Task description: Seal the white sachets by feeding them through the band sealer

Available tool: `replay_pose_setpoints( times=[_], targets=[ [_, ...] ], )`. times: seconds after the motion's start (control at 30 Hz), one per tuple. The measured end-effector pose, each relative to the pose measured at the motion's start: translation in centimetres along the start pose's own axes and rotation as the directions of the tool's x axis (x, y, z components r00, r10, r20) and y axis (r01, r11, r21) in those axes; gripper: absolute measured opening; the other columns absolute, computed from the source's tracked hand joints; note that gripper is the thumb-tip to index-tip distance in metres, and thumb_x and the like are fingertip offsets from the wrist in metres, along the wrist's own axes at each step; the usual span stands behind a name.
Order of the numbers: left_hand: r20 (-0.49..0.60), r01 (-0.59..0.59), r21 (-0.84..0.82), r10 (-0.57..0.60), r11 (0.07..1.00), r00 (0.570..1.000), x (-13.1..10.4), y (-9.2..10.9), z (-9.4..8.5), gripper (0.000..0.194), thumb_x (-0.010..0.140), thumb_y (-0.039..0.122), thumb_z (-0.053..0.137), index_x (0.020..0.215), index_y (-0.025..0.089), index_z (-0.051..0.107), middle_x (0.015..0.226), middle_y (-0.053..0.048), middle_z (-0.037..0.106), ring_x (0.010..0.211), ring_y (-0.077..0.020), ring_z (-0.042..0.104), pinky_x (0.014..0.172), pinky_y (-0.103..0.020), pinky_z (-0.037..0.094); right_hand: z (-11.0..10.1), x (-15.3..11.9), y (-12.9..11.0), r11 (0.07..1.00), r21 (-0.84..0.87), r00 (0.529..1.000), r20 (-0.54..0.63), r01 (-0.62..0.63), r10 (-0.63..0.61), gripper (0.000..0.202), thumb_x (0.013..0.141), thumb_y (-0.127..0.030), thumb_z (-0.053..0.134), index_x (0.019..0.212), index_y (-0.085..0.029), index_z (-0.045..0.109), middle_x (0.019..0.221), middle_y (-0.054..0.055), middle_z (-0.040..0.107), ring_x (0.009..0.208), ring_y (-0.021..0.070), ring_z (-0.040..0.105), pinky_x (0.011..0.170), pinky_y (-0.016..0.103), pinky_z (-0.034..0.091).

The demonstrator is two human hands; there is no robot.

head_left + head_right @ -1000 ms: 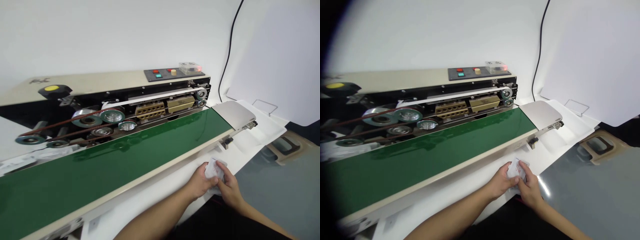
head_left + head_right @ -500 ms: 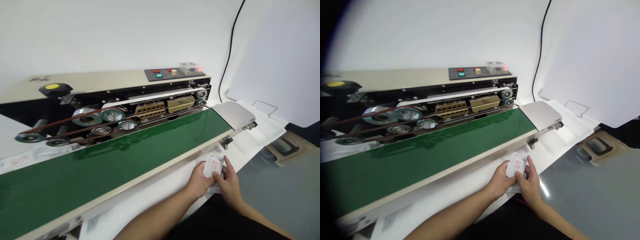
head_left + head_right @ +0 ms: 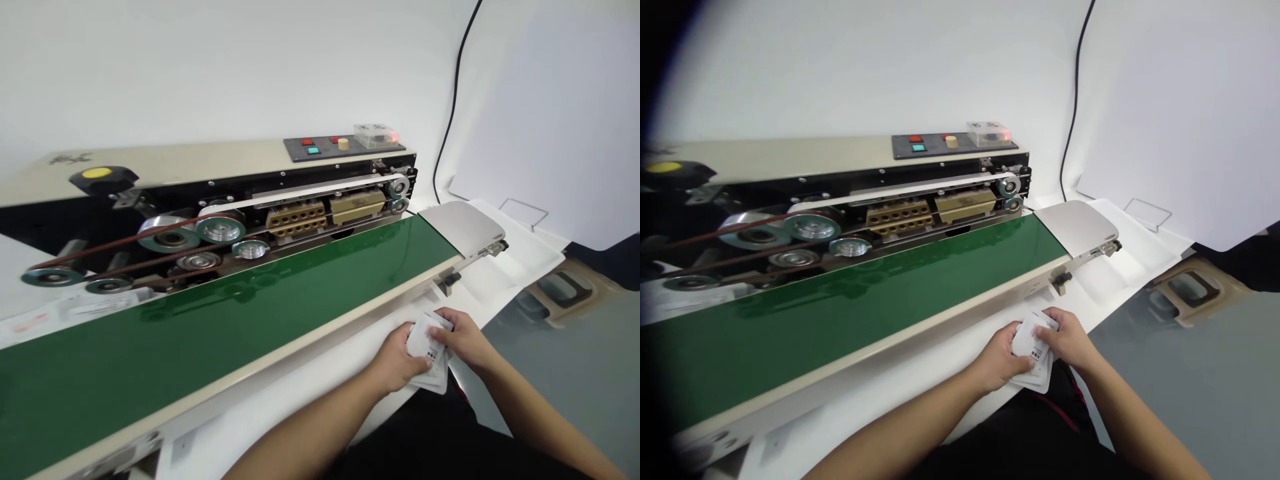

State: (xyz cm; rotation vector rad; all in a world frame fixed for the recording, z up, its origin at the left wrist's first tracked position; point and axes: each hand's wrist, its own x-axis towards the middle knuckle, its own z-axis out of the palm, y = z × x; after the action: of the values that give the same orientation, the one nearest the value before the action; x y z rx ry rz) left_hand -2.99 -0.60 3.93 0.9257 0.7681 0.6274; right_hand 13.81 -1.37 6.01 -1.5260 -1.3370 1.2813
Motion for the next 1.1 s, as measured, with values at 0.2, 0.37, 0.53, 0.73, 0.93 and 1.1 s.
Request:
replay_pose_setpoints(
  times=[0.2,0.37,0.53,0.73,0.93,1.1],
  targets=[
    [0.053,0.011,-0.101,-0.006,0.995,0.999,0.1,-0.1,-0.2,0.055,0.046,0.008,0.071,0.097,0.015,0.052,0.081,0.001,0.061,0.072,-0.0152,0.055,0.067,-0.026,0.042,0.7,0.0,0.3,0.959,0.250,0.987,-0.058,-0.133,0.152,0.034,0.064,-0.043,0.072,0.070,-0.018,0.049,0.056,-0.003,0.052,0.049,0.0145,0.048,0.044,0.022,0.037],
    [-0.027,0.019,-0.096,-0.022,0.995,0.999,0.1,0.0,0.0,0.051,0.047,0.010,0.070,0.094,0.014,0.051,0.078,0.000,0.060,0.069,-0.0145,0.054,0.066,-0.027,0.042,0.6,-0.4,0.9,0.935,0.328,0.975,-0.129,-0.131,0.182,0.039,0.063,-0.045,0.075,0.068,-0.018,0.047,0.060,-0.001,0.054,0.053,0.0156,0.050,0.048,0.024,0.041],
    [-0.037,0.020,-0.147,-0.026,0.989,0.999,0.1,0.1,0.2,0.050,0.046,0.009,0.068,0.092,0.014,0.051,0.078,0.001,0.062,0.069,-0.0141,0.056,0.066,-0.027,0.043,-1.0,-1.0,0.0,0.990,0.134,0.996,-0.065,-0.046,0.055,0.036,0.069,-0.045,0.073,0.072,-0.017,0.051,0.062,-0.001,0.054,0.052,0.0142,0.047,0.045,0.021,0.037],
    [-0.037,0.029,-0.150,-0.035,0.988,0.999,0.0,0.1,0.2,0.045,0.044,0.005,0.066,0.086,0.015,0.051,0.073,0.002,0.062,0.065,-0.0132,0.056,0.064,-0.027,0.043,-3.3,-2.7,-1.8,0.997,-0.081,1.000,0.028,0.013,-0.010,0.033,0.076,-0.048,0.067,0.080,-0.015,0.059,0.071,0.004,0.060,0.064,0.0218,0.056,0.055,0.028,0.047],
    [-0.025,0.076,-0.133,-0.080,0.988,0.996,-0.1,0.3,0.3,0.043,0.044,0.000,0.062,0.082,0.016,0.050,0.068,0.003,0.061,0.062,-0.0136,0.057,0.056,-0.024,0.042,-9.1,-5.0,-6.4,0.832,-0.442,0.914,-0.061,0.335,-0.401,0.024,0.079,-0.045,0.068,0.081,-0.022,0.068,0.073,0.005,0.063,0.058,0.0237,0.059,0.046,0.028,0.048],
    [-0.040,0.073,-0.109,-0.078,0.991,0.996,0.3,-0.2,0.3,0.045,0.041,-0.004,0.062,0.079,0.016,0.049,0.065,0.004,0.061,0.064,-0.0161,0.058,0.057,-0.027,0.044,-9.6,-1.7,-12.7,0.519,-0.653,0.548,-0.186,0.551,-0.815,0.011,0.081,-0.036,0.067,0.086,-0.026,0.066,0.079,0.004,0.061,0.066,0.0229,0.058,0.052,0.030,0.045]
  ],
)
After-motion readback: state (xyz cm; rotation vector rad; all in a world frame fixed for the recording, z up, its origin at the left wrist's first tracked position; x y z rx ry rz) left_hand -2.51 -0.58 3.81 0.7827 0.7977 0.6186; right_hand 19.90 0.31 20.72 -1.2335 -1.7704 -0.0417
